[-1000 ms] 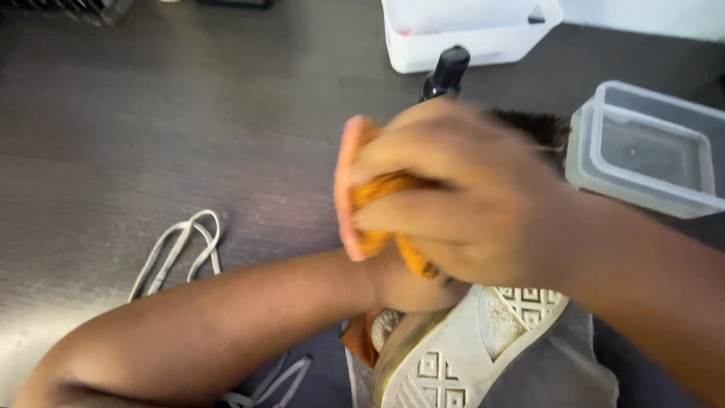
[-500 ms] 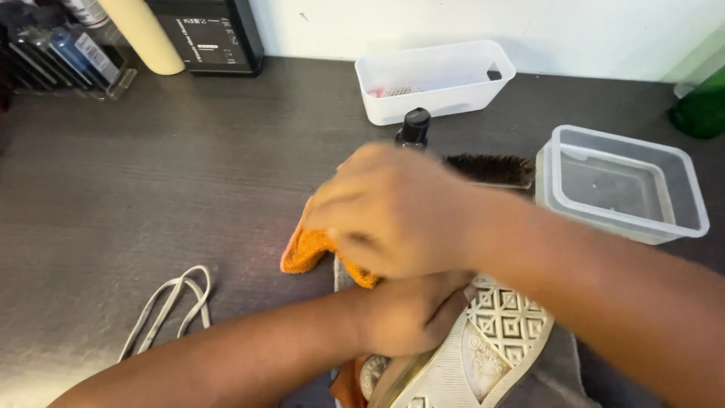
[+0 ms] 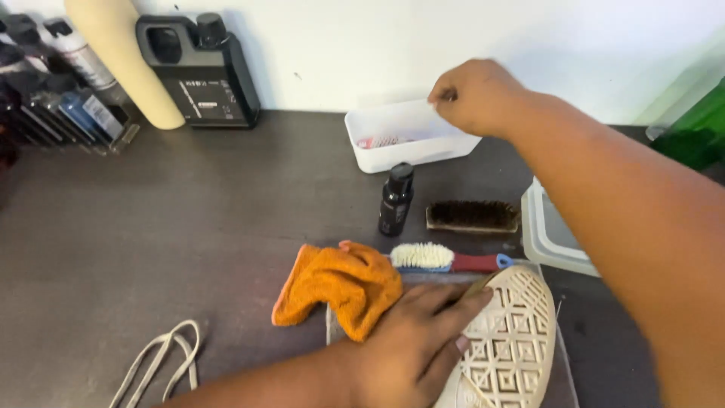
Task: Cleaning the sole of a shoe by picking dirt out of crevices with a small tool and scrubbing with a toothbrush.
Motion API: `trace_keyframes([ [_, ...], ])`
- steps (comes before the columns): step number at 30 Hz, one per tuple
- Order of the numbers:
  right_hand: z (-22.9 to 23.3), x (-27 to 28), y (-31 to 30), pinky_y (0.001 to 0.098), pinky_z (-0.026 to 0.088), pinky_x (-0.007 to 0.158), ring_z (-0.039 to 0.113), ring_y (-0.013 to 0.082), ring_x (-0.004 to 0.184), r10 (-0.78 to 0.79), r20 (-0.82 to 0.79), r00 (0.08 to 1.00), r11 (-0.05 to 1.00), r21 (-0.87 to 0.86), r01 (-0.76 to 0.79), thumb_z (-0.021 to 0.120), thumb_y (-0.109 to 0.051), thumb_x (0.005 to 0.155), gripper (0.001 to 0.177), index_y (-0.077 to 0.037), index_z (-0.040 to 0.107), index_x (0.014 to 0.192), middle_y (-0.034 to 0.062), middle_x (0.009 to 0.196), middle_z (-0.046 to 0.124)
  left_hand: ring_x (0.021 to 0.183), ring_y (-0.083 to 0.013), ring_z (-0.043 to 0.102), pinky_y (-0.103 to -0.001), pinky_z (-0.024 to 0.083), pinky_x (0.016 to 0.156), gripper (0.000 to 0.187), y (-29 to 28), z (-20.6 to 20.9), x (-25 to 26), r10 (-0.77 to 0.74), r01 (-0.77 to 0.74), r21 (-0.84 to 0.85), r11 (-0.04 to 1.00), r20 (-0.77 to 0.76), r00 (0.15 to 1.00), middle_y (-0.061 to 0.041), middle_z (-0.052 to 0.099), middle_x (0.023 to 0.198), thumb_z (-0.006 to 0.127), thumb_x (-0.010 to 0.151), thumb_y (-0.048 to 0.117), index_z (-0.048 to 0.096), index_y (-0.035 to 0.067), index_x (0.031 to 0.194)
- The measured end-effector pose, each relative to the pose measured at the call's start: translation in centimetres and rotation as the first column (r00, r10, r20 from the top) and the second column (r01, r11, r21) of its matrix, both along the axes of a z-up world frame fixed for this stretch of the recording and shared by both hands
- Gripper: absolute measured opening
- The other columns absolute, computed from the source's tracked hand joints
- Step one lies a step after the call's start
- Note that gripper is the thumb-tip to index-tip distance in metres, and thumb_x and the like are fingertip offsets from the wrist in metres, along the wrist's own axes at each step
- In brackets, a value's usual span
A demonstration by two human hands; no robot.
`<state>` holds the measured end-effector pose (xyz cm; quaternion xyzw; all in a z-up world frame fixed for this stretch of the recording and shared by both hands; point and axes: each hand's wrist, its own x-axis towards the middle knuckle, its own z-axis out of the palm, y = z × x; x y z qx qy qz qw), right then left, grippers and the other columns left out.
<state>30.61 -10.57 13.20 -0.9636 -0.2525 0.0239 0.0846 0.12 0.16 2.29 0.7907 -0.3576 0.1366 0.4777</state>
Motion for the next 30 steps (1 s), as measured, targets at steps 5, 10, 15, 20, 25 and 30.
trace_keyframes([
  [5,-0.1,0.3,2.8,0.0439,0.049,0.11,0.064,0.0285,0.127,-0.075,-0.235,0.969,0.994,-0.095,0.054,0.069,-0.037,0.097,0.033,-0.019,0.083,0.12,0.0011,0.138,0.073,0.127,-0.0552,0.057,-0.06,0.044,0.112,0.052,-0.1,-1.7,1.2,-0.02,0.018,0.03,0.999,0.046,0.999,-0.036,0.053,0.149,0.044,0.109,0.022,0.04,0.001,0.156],
  [10,-1.9,1.1,5.0,0.0414,0.051,0.1,0.065,0.0325,0.121,-0.007,-0.235,0.972,0.948,-0.31,-0.068,0.062,-0.06,0.095,0.057,-0.016,0.082,0.125,0.0082,0.135,0.071,0.13,-0.0551,0.053,-0.06,0.04,0.112,0.058,-0.6,-3.7,1.8,0.044,-0.044,0.131,0.99,-0.001,0.999,-0.036,0.053,0.151,0.041,0.11,0.033,0.039,0.008,0.162],
  [15,-2.1,0.5,5.1,0.0399,0.05,0.088,0.063,0.0269,0.106,-0.092,-0.323,0.942,0.965,-0.263,0.005,0.063,-0.04,0.093,0.039,-0.014,0.083,0.114,0.0033,0.12,0.073,0.129,-0.0527,0.055,-0.059,0.041,0.11,0.058,-0.4,-3.5,1.7,0.021,-0.016,0.138,0.99,-0.039,0.999,-0.033,0.053,0.152,0.032,0.114,0.04,0.036,0.012,0.164],
  [20,-2.4,0.6,5.1,0.041,0.053,0.093,0.064,0.0264,0.112,-0.097,-0.348,0.932,0.982,-0.183,0.034,0.066,-0.027,0.093,0.028,-0.016,0.082,0.114,0.0013,0.125,0.072,0.129,-0.0532,0.054,-0.06,0.041,0.11,0.055,-0.5,-3.6,1.6,0.022,-0.02,0.097,0.995,-0.02,1.0,-0.033,0.053,0.152,0.035,0.114,0.037,0.038,0.01,0.162],
  [25,-2.4,0.1,4.7,0.0388,0.053,0.094,0.064,0.0248,0.113,-0.077,-0.327,0.942,0.994,-0.097,0.048,0.073,-0.025,0.091,0.023,-0.019,0.079,0.112,0.0001,0.124,0.073,0.127,-0.0537,0.055,-0.06,0.042,0.11,0.055,-0.7,-4.9,1.9,0.031,-0.029,0.091,0.995,-0.019,0.999,-0.033,0.054,0.149,0.034,0.116,0.04,0.038,0.013,0.163],
  [30,-1.9,-0.6,4.3,0.0382,0.054,0.096,0.064,0.0241,0.115,-0.124,-0.369,0.921,0.992,-0.056,0.112,0.075,-0.028,0.091,0.02,-0.017,0.081,0.106,0.0009,0.125,0.072,0.117,-0.0499,0.06,-0.057,0.047,0.105,0.052,-0.8,-5.7,2.6,0.036,-0.048,0.11,0.993,0.112,0.993,-0.032,0.058,0.139,0.037,0.117,0.036,0.041,0.009,0.162],
])
